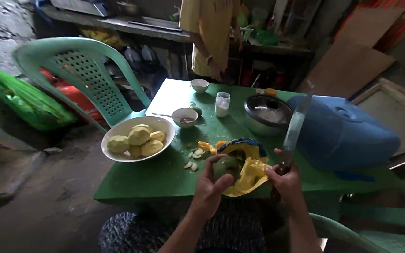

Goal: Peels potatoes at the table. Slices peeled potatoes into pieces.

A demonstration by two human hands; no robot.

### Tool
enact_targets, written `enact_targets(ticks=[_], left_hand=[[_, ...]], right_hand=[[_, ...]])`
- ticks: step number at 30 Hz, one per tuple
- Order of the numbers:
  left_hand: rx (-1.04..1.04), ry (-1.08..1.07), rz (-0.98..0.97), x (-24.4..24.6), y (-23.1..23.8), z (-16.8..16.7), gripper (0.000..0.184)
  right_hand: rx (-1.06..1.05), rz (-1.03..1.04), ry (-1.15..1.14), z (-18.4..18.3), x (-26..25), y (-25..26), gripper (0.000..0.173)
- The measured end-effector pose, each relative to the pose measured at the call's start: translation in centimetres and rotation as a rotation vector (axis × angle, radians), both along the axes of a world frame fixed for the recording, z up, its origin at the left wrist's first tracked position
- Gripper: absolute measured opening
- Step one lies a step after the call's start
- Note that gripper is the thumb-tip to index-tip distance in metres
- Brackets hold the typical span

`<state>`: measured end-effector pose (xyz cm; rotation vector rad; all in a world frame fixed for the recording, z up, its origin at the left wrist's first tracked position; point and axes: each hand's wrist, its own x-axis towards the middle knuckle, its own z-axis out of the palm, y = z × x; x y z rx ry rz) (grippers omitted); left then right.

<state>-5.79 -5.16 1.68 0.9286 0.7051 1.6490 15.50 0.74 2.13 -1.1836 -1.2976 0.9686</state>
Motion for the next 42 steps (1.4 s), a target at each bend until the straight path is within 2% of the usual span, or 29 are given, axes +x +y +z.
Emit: enact_targets(ticks=[3,6,10,14,16,21,25,28,30,34,37,39,42], left_hand=[[-0.073,0.004,0.017,0.8,0.2,-0.8,0.096],[-0.04,-0.062,0.022,0.7,0.3,-0.7,0.093],[0.024,-0.047,-0.014,0.2,1.1,0.1,0.091],[-0.122,0.016,-0.02,0.4,2.9,-0.3,0.072],[-0.165,-0.031,0.003,0.5,3.7,-0.8,0.062],[-0.181,-0.133,0.063,-0.3,3.4,-0.8,0.06],[-0.196,-0.171,0.1,-0.9,3.5,0.3,0.052],[-0.109,-0.099,0.198,-1.1,3.2,0.4,0.071],[-0.095,-0.154,0.118,-1.1,2.7,0.8,0.086],[-0.15,-0.291,-0.148,-0.4,2.7,0.5,0.069],[-0.162,-0.126,0.042,0.4,3.8,-0.5,0.053],[-0.176,-0.041,0.187,0.4,4.5,-1.0,0.06],[-0.17,-0.069,0.208,-0.1,4.5,-1.1,0.058]], right_hand=[[-0.046,0.021,0.129,0.2,-0.9,0.3,0.072],[-0.075,0.07,0.173,0.5,-2.5,0.7,0.07],[-0.048,0.123,0.205,1.6,-4.4,0.7,0.065],[-0.054,0.134,0.368,2.6,-5.1,1.0,0.063],[-0.06,0.13,0.415,2.7,-5.3,1.3,0.062],[-0.063,0.124,0.465,2.0,-5.2,1.5,0.061],[-0.038,0.103,0.467,1.9,-5.5,1.3,0.062],[-0.002,0.079,0.445,1.6,-5.4,1.2,0.063],[0.035,0.071,0.41,1.5,-5.2,0.9,0.064],[0.06,0.072,0.371,1.3,-5.2,0.2,0.062],[0.068,0.031,0.382,1.1,-4.8,-0.5,0.063],[0.075,-0.007,0.375,1.1,-4.0,-1.2,0.062],[0.081,-0.042,0.321,0.4,-2.3,-2.2,0.063]])
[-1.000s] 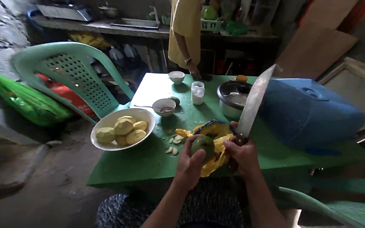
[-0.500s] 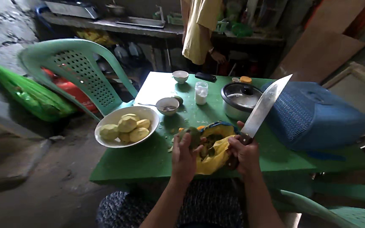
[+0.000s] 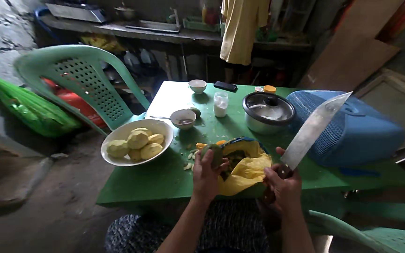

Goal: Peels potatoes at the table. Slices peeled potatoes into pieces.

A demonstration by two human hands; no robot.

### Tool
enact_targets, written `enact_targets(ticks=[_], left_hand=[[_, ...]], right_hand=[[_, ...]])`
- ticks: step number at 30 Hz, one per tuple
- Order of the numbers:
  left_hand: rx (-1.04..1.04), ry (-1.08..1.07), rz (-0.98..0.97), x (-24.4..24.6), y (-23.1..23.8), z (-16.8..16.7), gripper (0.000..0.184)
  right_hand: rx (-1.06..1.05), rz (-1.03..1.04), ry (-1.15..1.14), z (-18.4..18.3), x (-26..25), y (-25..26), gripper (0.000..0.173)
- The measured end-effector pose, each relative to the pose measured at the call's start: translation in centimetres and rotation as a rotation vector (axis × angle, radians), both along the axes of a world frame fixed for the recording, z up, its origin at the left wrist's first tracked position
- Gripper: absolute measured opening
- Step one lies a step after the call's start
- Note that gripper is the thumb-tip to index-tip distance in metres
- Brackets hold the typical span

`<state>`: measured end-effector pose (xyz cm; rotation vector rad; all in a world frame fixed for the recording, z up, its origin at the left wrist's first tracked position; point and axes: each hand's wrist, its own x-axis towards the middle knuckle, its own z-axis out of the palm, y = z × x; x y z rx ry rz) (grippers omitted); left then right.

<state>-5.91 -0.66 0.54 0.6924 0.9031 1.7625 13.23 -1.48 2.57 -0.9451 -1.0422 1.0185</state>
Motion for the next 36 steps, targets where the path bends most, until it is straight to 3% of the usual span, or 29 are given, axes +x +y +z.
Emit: enact_targets(ticks=[5,10,15,18,22,26,36], left_hand=[[-0.044,0.019,-0.106,-0.1,-1.4,-0.1,0.062],[-0.021,-0.017,-0.234,1.4,-3.1,-1.0,0.088],[-0.004,-0.031,-0.257,2.9,-3.5,-1.3,0.094],[0.027,0.005,-0.23,3.0,-2.9,-1.4,0.088],[0.035,-0.072,-0.239,2.2,-2.1,-1.1,0.066],[0.03,-0.03,-0.169,1.6,-2.0,-1.1,0.045],[0.051,0.013,-0.033,2.8,-2.9,0.2,0.039]], right_hand=[[-0.077,-0.004,-0.177,-2.8,2.8,-2.5,0.071],[-0.169,-0.096,-0.321,-5.8,5.4,-3.7,0.069],[0.046,-0.164,-0.442,-3.7,6.6,-4.0,0.065],[0.145,0.067,-0.329,-1.4,4.7,-4.5,0.061],[0.156,0.338,-0.314,-0.8,0.3,-4.1,0.084],[0.204,0.32,-0.457,-2.3,-2.6,-3.6,0.087],[0.332,0.197,-0.779,-3.5,-4.1,-4.8,0.086]])
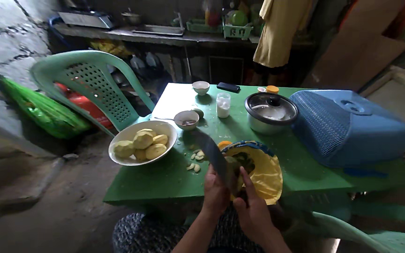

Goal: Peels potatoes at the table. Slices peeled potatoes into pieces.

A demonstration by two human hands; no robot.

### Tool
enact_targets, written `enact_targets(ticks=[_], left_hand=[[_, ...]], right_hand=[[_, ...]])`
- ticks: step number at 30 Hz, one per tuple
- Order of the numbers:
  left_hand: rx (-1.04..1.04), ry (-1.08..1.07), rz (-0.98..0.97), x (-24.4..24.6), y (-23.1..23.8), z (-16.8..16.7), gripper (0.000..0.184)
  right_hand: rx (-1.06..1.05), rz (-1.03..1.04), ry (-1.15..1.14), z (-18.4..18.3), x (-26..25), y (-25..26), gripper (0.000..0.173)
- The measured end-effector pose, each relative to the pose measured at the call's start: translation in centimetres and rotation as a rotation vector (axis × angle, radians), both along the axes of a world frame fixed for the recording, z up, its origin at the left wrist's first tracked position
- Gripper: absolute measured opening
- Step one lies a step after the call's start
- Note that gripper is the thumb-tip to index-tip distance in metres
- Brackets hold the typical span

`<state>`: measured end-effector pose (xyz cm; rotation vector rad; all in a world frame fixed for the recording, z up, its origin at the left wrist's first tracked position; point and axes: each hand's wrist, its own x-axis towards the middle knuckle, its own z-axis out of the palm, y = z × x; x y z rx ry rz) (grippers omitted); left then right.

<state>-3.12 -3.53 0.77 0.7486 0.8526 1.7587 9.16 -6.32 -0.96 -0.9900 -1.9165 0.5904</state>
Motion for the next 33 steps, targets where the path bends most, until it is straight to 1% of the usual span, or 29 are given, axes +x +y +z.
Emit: enact_targets(ticks=[3,6,10,15,19,23,28,31,33], left_hand=[[0.07,-0.039,0.029,-0.2,0.3,-0.5,0.031],[0.065,-0.036,0.082,-0.4,0.6,-0.7,0.028],[0.046,0.023,0.163,-0.7,1.1,-0.5,0.024],[0.116,0.093,0.217,-0.8,1.5,-0.7,0.021],[0.187,0.141,0.283,-0.4,1.3,-1.6,0.027],[0.143,0.114,0.277,0.0,1.1,-1.0,0.034],[0.105,0.165,0.284,0.2,1.3,-0.8,0.045],[0.055,0.243,0.362,0.6,1.3,-0.8,0.051],[0.054,0.293,0.42,0.8,1.4,-0.9,0.05]], right_hand=[[0.019,0.005,-0.044,-0.3,-0.3,-0.2,0.088],[0.038,-0.002,-0.075,-0.5,-0.4,-0.2,0.088],[0.035,-0.001,-0.102,-0.7,-0.5,-0.1,0.089],[0.085,-0.059,-0.14,-0.7,-0.7,0.1,0.09],[0.08,-0.107,-0.155,-0.9,-1.1,0.4,0.088],[0.008,-0.072,-0.093,-0.7,-1.3,0.8,0.084],[-0.064,-0.014,-0.008,-0.6,-1.4,1.3,0.079],[-0.141,-0.003,0.038,-0.3,-1.7,1.5,0.073],[-0.19,0.012,0.062,0.0,-2.0,1.7,0.069]])
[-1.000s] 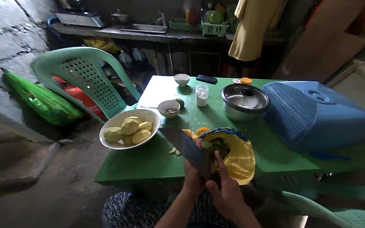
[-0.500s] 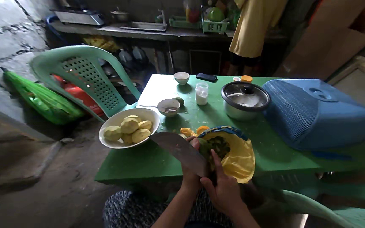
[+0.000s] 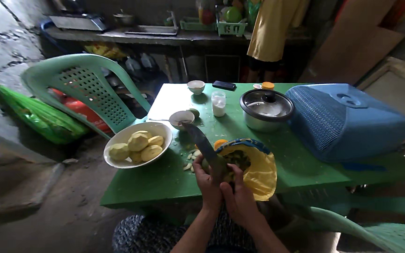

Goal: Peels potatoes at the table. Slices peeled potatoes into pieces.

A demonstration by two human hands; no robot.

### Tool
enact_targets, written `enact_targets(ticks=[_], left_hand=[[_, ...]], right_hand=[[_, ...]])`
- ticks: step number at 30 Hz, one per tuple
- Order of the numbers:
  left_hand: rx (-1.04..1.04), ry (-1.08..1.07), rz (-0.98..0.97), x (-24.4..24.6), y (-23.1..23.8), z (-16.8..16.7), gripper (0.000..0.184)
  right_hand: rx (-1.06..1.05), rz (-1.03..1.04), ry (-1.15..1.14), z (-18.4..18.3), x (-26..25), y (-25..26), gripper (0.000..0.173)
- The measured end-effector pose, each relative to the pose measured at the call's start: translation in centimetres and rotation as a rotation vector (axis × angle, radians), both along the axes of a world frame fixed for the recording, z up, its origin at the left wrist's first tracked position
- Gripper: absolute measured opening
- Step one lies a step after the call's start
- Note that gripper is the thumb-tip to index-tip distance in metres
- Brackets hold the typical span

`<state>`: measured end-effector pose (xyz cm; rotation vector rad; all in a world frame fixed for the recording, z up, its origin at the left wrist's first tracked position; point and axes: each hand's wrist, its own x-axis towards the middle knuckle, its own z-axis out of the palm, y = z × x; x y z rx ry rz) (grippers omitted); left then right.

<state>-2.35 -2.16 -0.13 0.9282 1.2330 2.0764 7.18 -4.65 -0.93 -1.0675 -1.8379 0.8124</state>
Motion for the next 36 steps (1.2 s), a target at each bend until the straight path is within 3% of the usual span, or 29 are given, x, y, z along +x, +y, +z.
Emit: enact_targets(ticks=[8,10,13,16,22,31,36], left_hand=[[0.126,0.157,0.138,0.1,0.6,-0.7,0.051],[0.152,0.148,0.064,-0.1,0.5,-0.5,0.052],[0.113,-0.007,-0.2,-1.0,-0.4,-0.2,0.049],[0.082,-0.097,-0.307,-1.9,-0.3,0.3,0.037],[0.073,-0.135,-0.215,-2.1,0.3,0.5,0.038],[0.19,0.171,0.01,-1.3,1.0,-0.2,0.037],[0.178,0.348,0.103,-0.4,0.3,-1.1,0.051]], right_hand=[[-0.086,0.073,0.119,0.2,-0.3,0.7,0.067],[0.003,0.032,0.088,0.2,-0.1,0.6,0.074],[0.194,-0.056,-0.047,0.3,0.5,0.5,0.08],[0.229,-0.073,-0.092,0.2,0.6,0.7,0.08],[0.151,-0.009,-0.108,0.1,0.7,0.7,0.081],[-0.085,0.142,0.101,0.4,0.7,1.1,0.068],[-0.181,0.186,0.302,0.7,0.5,1.7,0.062]])
